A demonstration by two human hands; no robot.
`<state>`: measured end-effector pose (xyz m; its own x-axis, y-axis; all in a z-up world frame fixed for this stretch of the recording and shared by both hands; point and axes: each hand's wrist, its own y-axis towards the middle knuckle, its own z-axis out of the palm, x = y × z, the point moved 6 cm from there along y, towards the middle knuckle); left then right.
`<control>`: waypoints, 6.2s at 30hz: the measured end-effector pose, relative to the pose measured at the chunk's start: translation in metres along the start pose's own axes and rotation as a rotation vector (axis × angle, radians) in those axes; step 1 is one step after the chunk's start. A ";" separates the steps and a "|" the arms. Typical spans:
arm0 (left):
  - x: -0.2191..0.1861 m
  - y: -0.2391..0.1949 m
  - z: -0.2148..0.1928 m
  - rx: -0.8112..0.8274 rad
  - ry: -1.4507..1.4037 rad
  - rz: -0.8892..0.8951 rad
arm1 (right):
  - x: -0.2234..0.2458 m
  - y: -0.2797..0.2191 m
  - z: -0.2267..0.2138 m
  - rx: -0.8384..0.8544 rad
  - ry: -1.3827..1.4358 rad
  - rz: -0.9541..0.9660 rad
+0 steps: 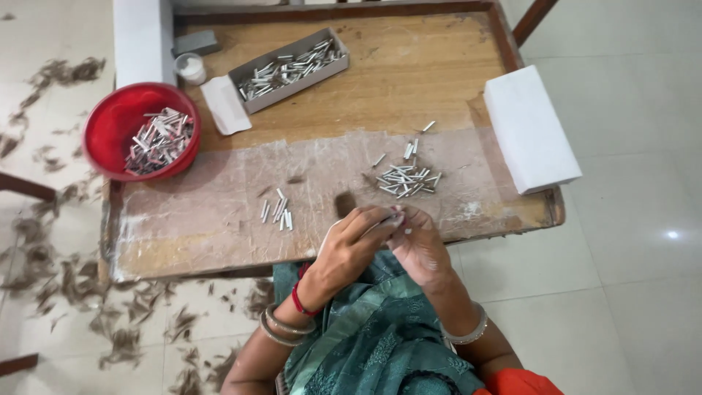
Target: The person sits at a wooden table and repeatedly packs loose hair into small metal tubes by hand, pressing the hair in with her fingers and setting finished tubes aside with the others on the table.
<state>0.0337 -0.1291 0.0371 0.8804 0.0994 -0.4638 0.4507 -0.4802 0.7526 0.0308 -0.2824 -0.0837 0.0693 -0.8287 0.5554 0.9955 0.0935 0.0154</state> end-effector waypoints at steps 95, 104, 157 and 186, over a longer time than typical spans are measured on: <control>0.011 -0.036 -0.018 -0.235 -0.308 -0.758 | 0.036 -0.009 0.060 0.075 -0.852 -0.552; 0.013 -0.036 -0.015 -0.231 -0.103 -0.700 | 0.042 -0.005 0.071 0.195 -1.168 -0.397; 0.037 -0.061 -0.018 -0.422 -0.461 -0.645 | 0.054 0.007 0.183 0.686 -1.788 -0.486; 0.254 -0.221 0.081 -0.018 -0.569 -0.856 | 0.043 -0.004 0.089 0.523 -1.617 -0.556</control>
<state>0.1464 -0.0683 -0.2847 0.0642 -0.0281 -0.9975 0.9006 -0.4289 0.0700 0.0238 -0.2692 0.0143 -0.6800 0.4600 0.5710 0.7332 0.4336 0.5238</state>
